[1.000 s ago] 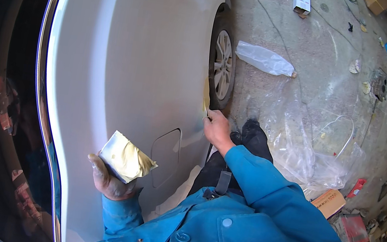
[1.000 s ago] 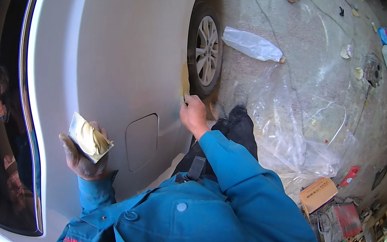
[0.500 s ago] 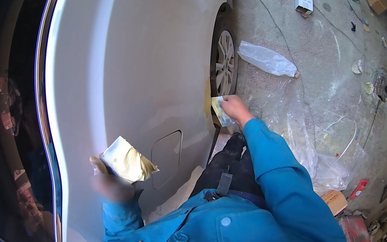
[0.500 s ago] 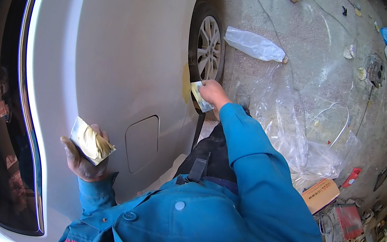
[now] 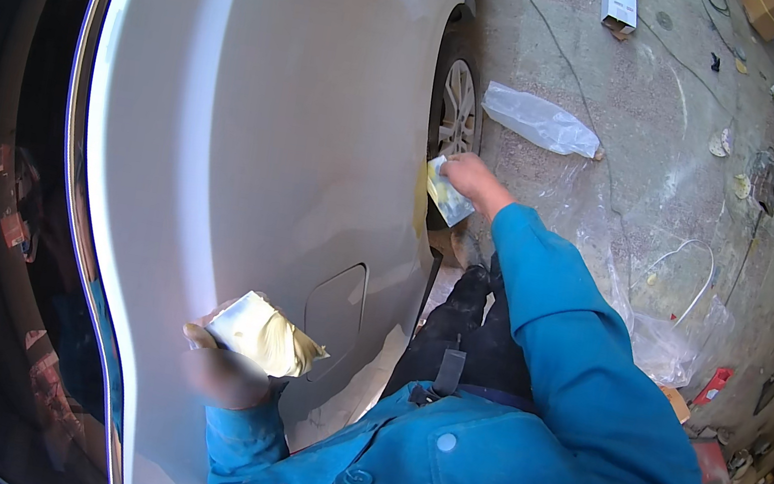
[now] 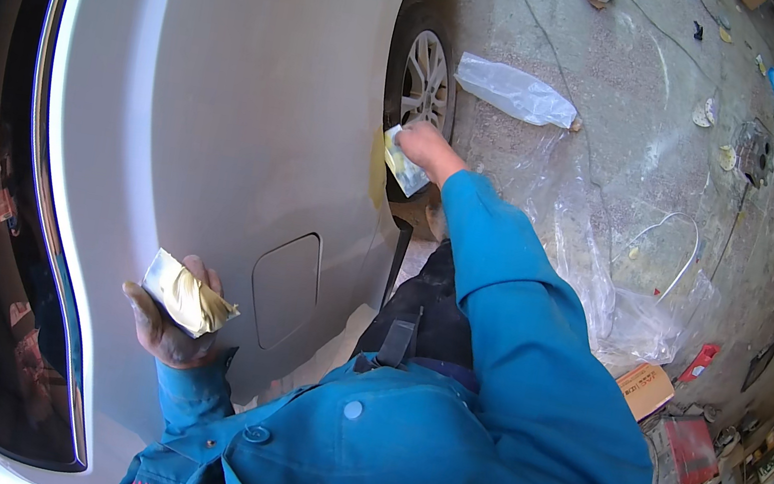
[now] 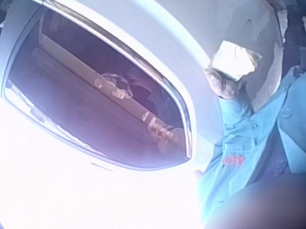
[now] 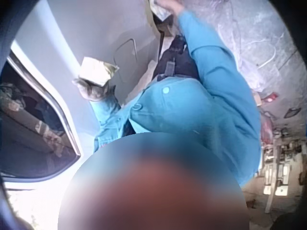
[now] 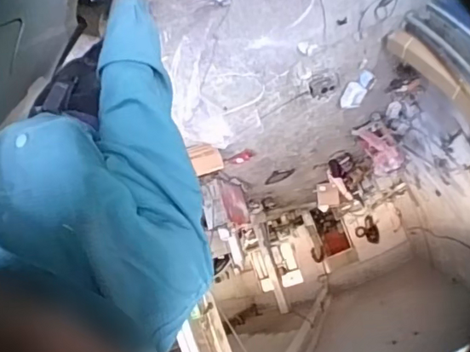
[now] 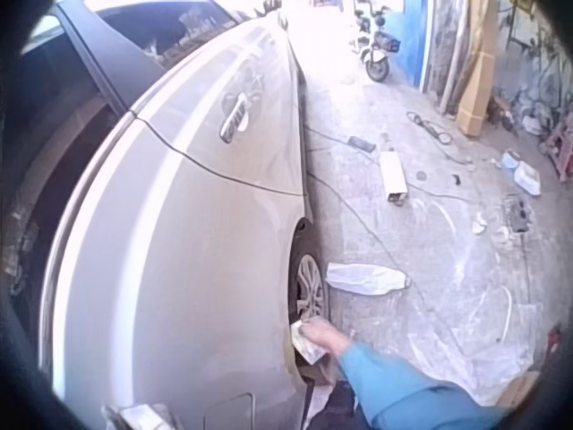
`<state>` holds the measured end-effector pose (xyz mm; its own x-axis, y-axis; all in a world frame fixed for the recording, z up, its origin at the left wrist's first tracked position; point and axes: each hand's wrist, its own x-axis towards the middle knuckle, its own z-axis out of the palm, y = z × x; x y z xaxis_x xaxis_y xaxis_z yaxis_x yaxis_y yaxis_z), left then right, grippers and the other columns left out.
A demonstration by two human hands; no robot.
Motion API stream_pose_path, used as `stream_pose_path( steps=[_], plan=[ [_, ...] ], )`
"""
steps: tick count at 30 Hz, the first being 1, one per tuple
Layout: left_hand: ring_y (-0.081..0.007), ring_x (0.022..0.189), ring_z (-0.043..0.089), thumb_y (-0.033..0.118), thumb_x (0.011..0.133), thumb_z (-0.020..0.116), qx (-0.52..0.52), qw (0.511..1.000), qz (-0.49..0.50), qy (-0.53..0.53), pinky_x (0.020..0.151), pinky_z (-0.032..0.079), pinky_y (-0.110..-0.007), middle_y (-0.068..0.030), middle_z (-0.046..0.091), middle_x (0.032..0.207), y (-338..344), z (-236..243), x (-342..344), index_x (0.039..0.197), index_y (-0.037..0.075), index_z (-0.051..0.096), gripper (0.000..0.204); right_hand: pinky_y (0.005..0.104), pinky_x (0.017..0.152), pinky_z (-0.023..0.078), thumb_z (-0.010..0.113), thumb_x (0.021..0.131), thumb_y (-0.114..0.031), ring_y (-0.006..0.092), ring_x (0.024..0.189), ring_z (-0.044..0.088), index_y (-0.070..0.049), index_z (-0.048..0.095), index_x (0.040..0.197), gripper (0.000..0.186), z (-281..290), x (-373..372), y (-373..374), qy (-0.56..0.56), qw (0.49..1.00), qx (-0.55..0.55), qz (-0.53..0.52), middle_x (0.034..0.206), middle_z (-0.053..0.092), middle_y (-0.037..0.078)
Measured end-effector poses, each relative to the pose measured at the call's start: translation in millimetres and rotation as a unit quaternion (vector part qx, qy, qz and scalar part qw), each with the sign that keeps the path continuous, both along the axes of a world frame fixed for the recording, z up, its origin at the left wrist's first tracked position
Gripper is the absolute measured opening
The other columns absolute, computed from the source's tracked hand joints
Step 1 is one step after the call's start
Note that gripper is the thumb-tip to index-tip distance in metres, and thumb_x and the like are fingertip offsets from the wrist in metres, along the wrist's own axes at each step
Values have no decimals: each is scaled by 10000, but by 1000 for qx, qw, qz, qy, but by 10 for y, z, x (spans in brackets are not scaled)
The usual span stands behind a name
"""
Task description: The person applies a yellow body filler to a white car's side panel using a spreader, smoothing the material along the panel edge. The person then moves to a silver car and applies the same filler to the rear quarter panel near the wheel arch.
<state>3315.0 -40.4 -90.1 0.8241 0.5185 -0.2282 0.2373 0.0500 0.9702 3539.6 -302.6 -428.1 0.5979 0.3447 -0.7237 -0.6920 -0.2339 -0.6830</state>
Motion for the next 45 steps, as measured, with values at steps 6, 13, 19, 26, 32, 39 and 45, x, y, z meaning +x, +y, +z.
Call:
stream_pose_path(
  steps=[6,13,19,26,32,39,45],
  plan=[
    [-247,601,592,690,1092,426,-77,997,-14,-26,571,490,-350,-180,634,811,-473,251,360,1011,-37,658,767,471,760,579,608,919,-111,321,859,758,117,733,1063,297,53,273,26,15,995,54,-79,995,764,204],
    [-253,643,614,683,1092,439,-89,996,0,-19,622,519,-357,-186,651,865,-463,244,313,1065,-29,661,746,393,812,614,574,992,-102,251,884,766,66,720,1175,288,169,-45,-225,32,958,106,-265,1044,774,148],
    [-257,677,630,671,1087,473,-83,997,-3,-9,657,542,-360,-185,666,924,-492,279,348,1152,-22,655,719,360,827,589,589,1018,-112,210,925,763,88,727,1228,321,64,-928,-107,-1,974,22,-226,1065,788,144],
    [-279,734,668,657,1088,486,-87,996,31,-10,700,576,-375,-200,690,992,-465,243,256,1243,-36,641,727,502,921,559,627,961,-178,466,1046,705,-22,755,1193,306,215,-1064,129,-151,969,-127,-150,1111,740,278],
    [-296,787,692,652,1086,495,-96,995,33,-14,733,587,-408,-213,709,1043,-409,198,205,1264,-42,645,732,473,991,533,643,978,-185,444,1135,678,-32,746,1268,343,547,-1067,283,-216,962,-143,-90,1187,712,267],
    [-310,813,699,651,1083,502,-111,992,53,-13,786,595,-420,-217,710,1058,-415,201,194,1264,-55,652,744,439,853,553,665,963,-157,364,900,730,25,770,1175,298,381,-1218,91,-89,970,-4,-225,966,756,220],
    [-307,808,698,657,1081,500,-108,994,27,-10,771,592,-414,-219,708,1053,-372,196,195,1264,-55,651,750,408,832,560,644,992,-143,249,905,754,37,768,1152,270,261,-1239,79,-34,978,-88,-186,988,795,177]
  ],
)
